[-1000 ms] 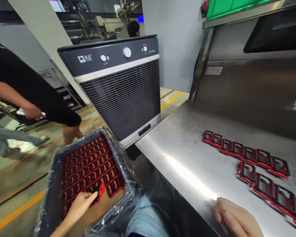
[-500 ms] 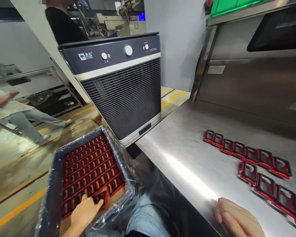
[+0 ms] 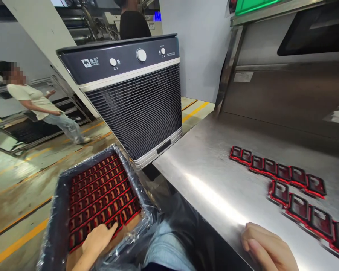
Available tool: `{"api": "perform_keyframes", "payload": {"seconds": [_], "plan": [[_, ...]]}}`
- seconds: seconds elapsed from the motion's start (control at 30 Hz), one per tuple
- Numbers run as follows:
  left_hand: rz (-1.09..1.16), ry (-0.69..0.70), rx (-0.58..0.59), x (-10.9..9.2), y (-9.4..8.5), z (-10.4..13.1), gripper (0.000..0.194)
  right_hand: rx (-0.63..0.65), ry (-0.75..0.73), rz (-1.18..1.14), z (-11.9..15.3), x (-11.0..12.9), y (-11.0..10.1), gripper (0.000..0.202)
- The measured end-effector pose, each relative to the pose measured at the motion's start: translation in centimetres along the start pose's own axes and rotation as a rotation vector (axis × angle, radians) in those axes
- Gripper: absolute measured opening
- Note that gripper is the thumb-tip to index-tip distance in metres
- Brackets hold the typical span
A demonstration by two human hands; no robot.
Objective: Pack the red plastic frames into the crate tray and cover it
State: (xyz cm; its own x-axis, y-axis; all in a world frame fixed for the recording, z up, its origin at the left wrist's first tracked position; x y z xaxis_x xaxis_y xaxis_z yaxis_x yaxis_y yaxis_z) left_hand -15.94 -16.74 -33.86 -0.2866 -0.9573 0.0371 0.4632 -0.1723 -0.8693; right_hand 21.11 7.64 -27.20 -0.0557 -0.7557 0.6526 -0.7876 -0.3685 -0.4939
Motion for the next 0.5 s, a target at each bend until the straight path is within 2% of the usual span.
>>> {"api": "perform_keyframes", "payload": {"seconds": [0.23, 0.5], "plan": [[-0.031, 0.017, -0.036, 0.0, -0.3, 0.8, 0.062, 0.006, 0.014, 0.007, -0.1, 0.0, -0.1, 0.041], [-0.120, 0.143, -0.050, 1.6, -1.0, 1.5, 0.046, 0.005, 0.010, -0.014, -0.1, -0.1, 0.0, 0.042]]}}
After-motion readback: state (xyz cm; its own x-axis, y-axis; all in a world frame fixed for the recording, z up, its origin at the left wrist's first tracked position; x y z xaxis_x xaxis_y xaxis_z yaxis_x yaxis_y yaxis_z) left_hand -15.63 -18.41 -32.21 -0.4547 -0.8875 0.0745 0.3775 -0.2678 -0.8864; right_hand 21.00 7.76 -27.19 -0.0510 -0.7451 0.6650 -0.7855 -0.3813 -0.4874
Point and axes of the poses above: each hand's wrist, its own z-axis away from the middle knuckle, its own y-axis out of the palm, x = y × z, the point moved 3 cm from there along -z, towards the middle knuckle, and after that the axes turned 5 degrees about z, right-handed, at the moved point
